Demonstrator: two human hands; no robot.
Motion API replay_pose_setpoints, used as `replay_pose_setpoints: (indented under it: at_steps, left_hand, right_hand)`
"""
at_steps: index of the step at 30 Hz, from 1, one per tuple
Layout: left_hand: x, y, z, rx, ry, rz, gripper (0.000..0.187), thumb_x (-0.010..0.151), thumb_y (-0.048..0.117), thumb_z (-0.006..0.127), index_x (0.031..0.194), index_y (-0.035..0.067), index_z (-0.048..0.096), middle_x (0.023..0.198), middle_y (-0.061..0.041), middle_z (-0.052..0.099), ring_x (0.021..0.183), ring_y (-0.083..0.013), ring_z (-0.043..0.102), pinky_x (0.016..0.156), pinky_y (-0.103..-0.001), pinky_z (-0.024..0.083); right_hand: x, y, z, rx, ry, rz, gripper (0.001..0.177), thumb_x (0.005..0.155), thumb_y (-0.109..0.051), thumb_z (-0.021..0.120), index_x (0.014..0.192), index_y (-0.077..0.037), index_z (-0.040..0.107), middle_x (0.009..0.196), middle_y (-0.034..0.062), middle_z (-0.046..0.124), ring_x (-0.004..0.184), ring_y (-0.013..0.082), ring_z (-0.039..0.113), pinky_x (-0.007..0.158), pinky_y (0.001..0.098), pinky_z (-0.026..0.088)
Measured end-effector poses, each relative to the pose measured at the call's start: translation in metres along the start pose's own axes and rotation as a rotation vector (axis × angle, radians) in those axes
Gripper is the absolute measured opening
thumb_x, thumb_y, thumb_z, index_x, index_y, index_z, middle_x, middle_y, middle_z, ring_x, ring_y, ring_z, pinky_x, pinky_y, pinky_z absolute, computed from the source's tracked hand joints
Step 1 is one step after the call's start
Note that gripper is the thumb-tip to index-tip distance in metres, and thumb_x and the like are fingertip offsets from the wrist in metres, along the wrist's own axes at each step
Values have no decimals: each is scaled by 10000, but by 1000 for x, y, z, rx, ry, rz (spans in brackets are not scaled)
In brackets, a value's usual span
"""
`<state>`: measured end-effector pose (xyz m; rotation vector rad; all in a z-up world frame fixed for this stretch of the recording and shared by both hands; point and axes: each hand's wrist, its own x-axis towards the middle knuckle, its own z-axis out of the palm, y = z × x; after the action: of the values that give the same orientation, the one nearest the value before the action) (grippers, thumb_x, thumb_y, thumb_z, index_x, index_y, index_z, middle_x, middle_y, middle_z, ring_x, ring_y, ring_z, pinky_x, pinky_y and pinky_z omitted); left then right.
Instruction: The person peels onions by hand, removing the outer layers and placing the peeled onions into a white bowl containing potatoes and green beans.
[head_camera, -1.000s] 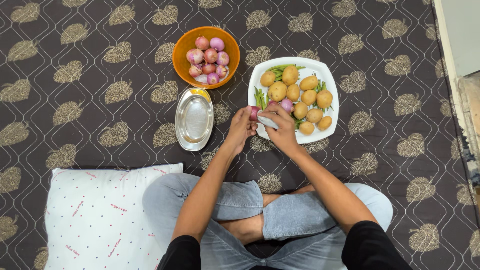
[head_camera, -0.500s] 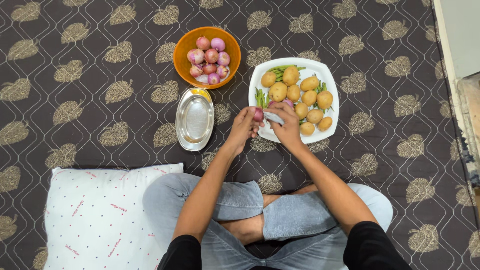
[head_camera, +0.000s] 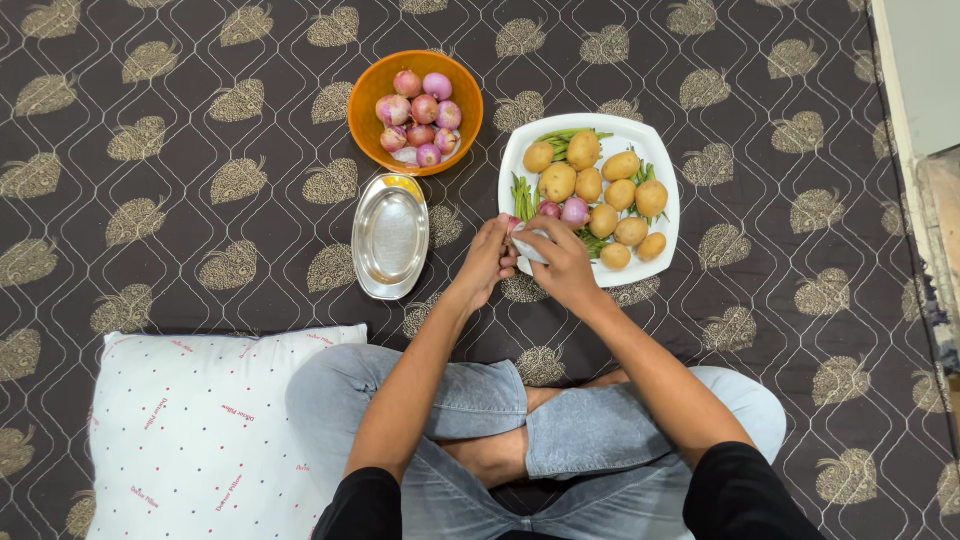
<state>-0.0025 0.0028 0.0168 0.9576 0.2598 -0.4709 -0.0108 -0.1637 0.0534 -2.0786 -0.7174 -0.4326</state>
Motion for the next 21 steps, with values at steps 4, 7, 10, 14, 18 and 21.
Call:
replay_pose_setpoints:
  at_steps: [4, 7, 10, 14, 18, 21]
  left_hand:
    - [-3, -1, 4, 44, -23, 9, 332, 1043, 460, 498, 1123, 138, 506, 797, 42, 483, 621, -25, 376, 494, -183, 324]
    - [-3, -1, 6, 120, -27, 33, 353, 1058, 466, 511, 1130, 120, 505, 797, 41, 475, 625, -18, 375, 503, -180, 324]
    - [-4, 0, 7, 148, 39, 24, 362, 1026, 475, 509, 1140, 132, 523, 759, 36, 466, 588, -27, 372, 482, -193, 331]
    - [-7, 3, 6, 148, 4, 16, 370, 1034, 504, 464, 1124, 147, 499, 750, 26, 494, 584, -27, 357, 489, -187, 301]
    - [3, -5, -1, 49, 51, -28, 410, 1042, 533, 376, 1066, 150, 521, 725, 25, 487, 562, -38, 361, 473, -202, 285]
    - [14, -17, -12, -12, 47, -5, 431, 1074, 538, 379, 1027, 132, 513, 714, 34, 440, 551, -50, 334, 459, -217, 248]
  right_hand:
    - [2, 1, -2, -10, 53, 82, 431, 784, 135, 642, 1172, -36, 716, 1188, 134, 650, 1108, 328, 671, 939, 392, 547]
    - [2, -2, -3, -11, -25, 57, 426, 761, 104, 659, 1150, -51, 730, 1141, 127, 651, 1063, 307, 683, 909, 385, 549]
    - [2, -4, -1, -91, -52, -25, 415, 748, 94, 668, 1137, -38, 725, 1136, 132, 652, 1073, 331, 662, 920, 407, 534]
    - [7, 1, -6, 29, 26, 108, 405, 799, 117, 640, 1160, -49, 723, 1154, 139, 641, 1080, 311, 674, 915, 379, 544]
    - [1, -11, 2, 21, 15, 49, 390, 799, 117, 657, 1157, -31, 704, 1159, 145, 629, 1087, 323, 664, 923, 383, 540]
    - [-2, -14, 5, 57, -11, 1, 407, 775, 128, 640, 1150, -18, 699, 1158, 143, 625, 1090, 319, 667, 935, 385, 543]
